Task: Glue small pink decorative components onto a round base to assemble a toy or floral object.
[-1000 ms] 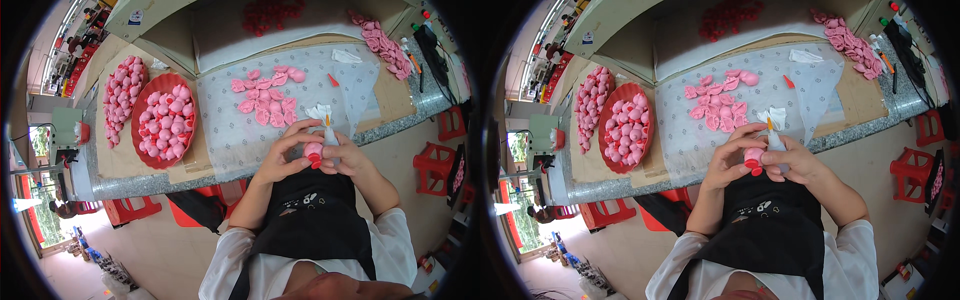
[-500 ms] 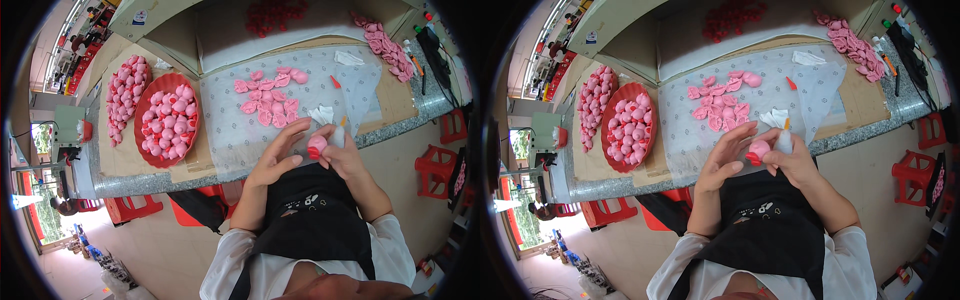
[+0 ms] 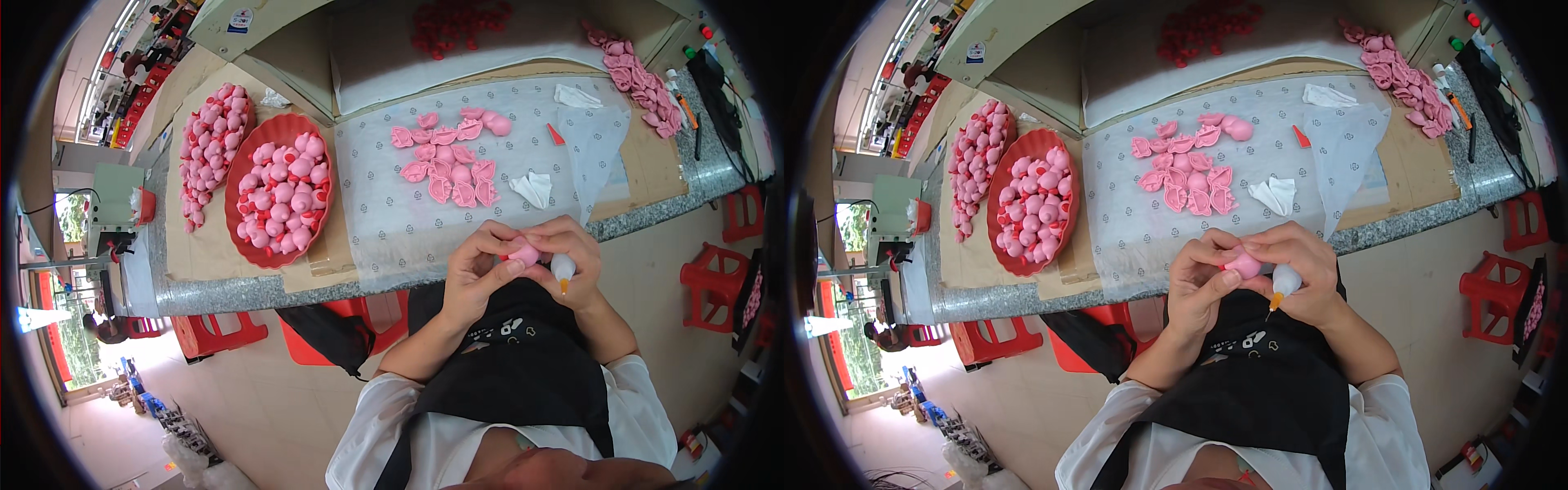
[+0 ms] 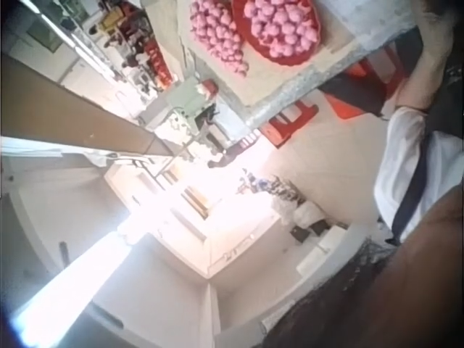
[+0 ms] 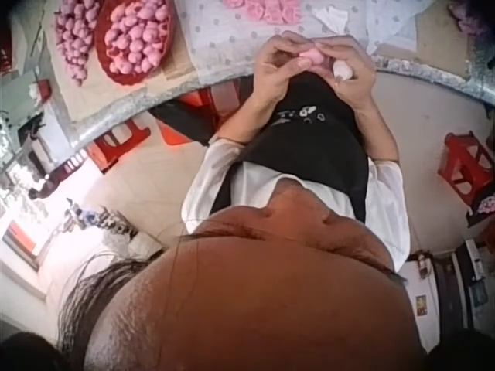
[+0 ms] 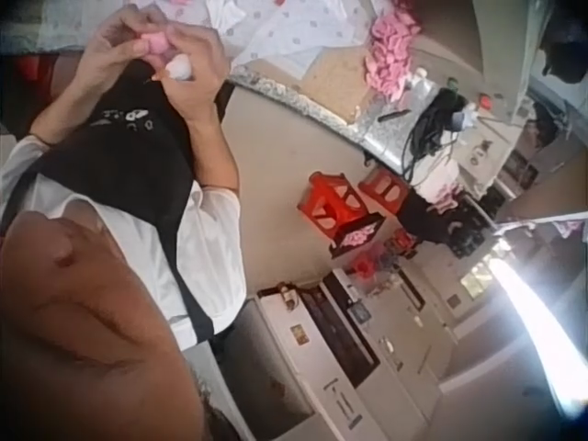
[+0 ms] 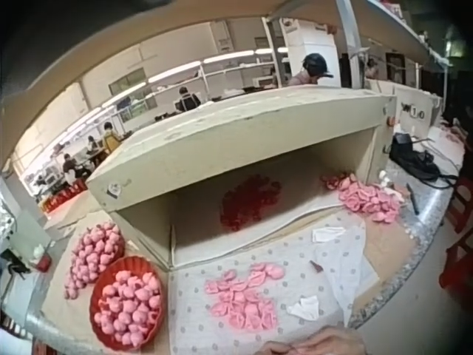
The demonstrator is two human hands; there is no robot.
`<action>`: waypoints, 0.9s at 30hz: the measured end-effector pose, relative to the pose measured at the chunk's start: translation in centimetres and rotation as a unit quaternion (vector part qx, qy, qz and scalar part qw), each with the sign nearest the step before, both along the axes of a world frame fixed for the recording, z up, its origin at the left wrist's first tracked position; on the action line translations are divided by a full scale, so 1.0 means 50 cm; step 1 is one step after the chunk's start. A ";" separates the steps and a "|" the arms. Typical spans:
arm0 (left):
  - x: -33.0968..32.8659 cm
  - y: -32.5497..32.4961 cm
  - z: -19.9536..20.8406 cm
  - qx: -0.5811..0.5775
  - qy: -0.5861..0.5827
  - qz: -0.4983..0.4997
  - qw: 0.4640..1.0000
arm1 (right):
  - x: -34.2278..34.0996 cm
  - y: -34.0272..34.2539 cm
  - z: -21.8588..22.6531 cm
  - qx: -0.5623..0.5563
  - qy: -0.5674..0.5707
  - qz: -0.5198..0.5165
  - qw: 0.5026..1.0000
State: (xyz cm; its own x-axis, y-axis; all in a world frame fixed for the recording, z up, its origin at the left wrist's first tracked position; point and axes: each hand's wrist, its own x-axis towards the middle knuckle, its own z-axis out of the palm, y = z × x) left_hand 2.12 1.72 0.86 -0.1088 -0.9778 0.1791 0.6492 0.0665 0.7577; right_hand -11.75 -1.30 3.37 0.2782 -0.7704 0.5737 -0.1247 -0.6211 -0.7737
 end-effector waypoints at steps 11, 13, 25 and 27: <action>-0.021 -0.010 -0.019 0.070 0.241 -0.077 0.965 | 0.026 -0.005 -0.015 0.105 -0.141 0.039 0.984; -0.024 -0.009 -0.029 0.080 0.293 -0.091 0.948 | 0.025 -0.003 -0.022 0.143 -0.189 0.048 0.970; -0.032 -0.004 -0.028 0.008 0.218 -0.032 0.975 | 0.023 0.007 -0.035 0.268 -0.335 0.145 0.892; -0.033 -0.002 -0.028 0.001 0.211 -0.025 0.977 | 0.024 0.008 -0.039 0.252 -0.338 0.145 0.895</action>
State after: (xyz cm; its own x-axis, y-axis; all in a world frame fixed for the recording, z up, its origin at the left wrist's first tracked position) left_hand 0.48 1.63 -0.52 -0.0737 -0.9733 0.2172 0.9065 0.0254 0.4215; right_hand -10.53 -0.90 1.41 0.2285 -0.9304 0.2867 0.5870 -0.1033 -0.8030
